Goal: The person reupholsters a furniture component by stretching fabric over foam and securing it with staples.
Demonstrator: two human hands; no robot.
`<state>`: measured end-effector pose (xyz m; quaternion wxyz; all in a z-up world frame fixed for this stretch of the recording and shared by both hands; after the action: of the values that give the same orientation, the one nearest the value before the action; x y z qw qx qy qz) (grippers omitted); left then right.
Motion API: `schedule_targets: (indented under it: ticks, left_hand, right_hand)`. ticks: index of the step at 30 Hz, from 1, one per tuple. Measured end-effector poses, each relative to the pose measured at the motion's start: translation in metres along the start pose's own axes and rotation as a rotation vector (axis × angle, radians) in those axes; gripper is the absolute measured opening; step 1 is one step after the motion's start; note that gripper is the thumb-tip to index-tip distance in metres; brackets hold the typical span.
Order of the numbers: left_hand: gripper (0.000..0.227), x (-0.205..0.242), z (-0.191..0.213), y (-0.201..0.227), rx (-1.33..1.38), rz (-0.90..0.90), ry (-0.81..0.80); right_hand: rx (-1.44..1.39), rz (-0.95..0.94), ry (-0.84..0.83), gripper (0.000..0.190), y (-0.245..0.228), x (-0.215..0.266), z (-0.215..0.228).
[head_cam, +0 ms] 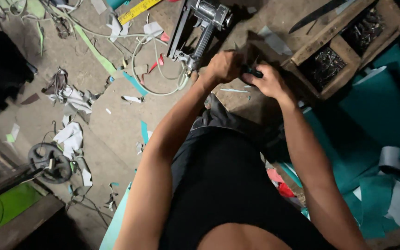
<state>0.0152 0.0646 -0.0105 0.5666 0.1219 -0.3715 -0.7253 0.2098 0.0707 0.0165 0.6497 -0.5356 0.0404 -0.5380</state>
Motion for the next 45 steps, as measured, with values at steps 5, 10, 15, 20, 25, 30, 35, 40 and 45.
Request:
schedule_targets:
  ticks: [5, 10, 15, 20, 25, 30, 35, 40, 45]
  left_hand:
    - [0.034, 0.006, -0.020, -0.018, 0.048, 0.158, 0.093]
    - [0.093, 0.031, -0.074, -0.016, 0.899, 0.630, 0.306]
    - [0.075, 0.044, -0.069, 0.014, 0.853, 0.577, 0.273]
    - [0.052, 0.063, -0.046, 0.018, 0.761, 0.491, 0.270]
    - [0.028, 0.077, -0.002, 0.038, 0.872, 0.434, 0.303]
    - [0.038, 0.077, -0.015, 0.021, 1.159, 0.352, 0.446]
    - [0.034, 0.087, -0.009, 0.030, 1.012, 0.295, 0.544]
    - [0.034, 0.100, 0.007, 0.036, 0.945, 0.256, 0.529]
    - [0.033, 0.108, 0.021, 0.042, 0.945, 0.225, 0.571]
  right_hand:
    - [-0.017, -0.064, 0.086, 0.033, 0.057, -0.036, -0.012]
    - [-0.163, -0.145, 0.141, 0.040, 0.083, -0.055, -0.018]
    - [-0.179, -0.132, 0.177, 0.031, 0.055, -0.023, -0.043]
    - [-0.040, 0.009, 0.247, 0.044, 0.072, -0.014, -0.047]
    - [0.120, 0.262, 0.338, 0.054, -0.010, 0.020, -0.033]
    - [0.059, 0.484, 0.340, 0.023, -0.045, 0.017, -0.030]
    - [-0.151, 0.586, 0.301, 0.024, -0.039, 0.008, -0.040]
    - [-0.095, 0.582, 0.328, 0.014, -0.040, 0.011, -0.043]
    - [0.045, 0.608, 0.330, 0.021, -0.099, 0.049, -0.028]
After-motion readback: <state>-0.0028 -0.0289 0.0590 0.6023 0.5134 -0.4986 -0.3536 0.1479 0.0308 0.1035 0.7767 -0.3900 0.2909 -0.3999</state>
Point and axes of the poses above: each hand's wrist, its own x-axis away from the middle knuckle, its own z-axis out of the back of the hand, y = z × x, the point moved 5 cm from there along -x, towards the middle knuckle, and after that the axes turned 14 degrees about -z, right-handed, at the moved point
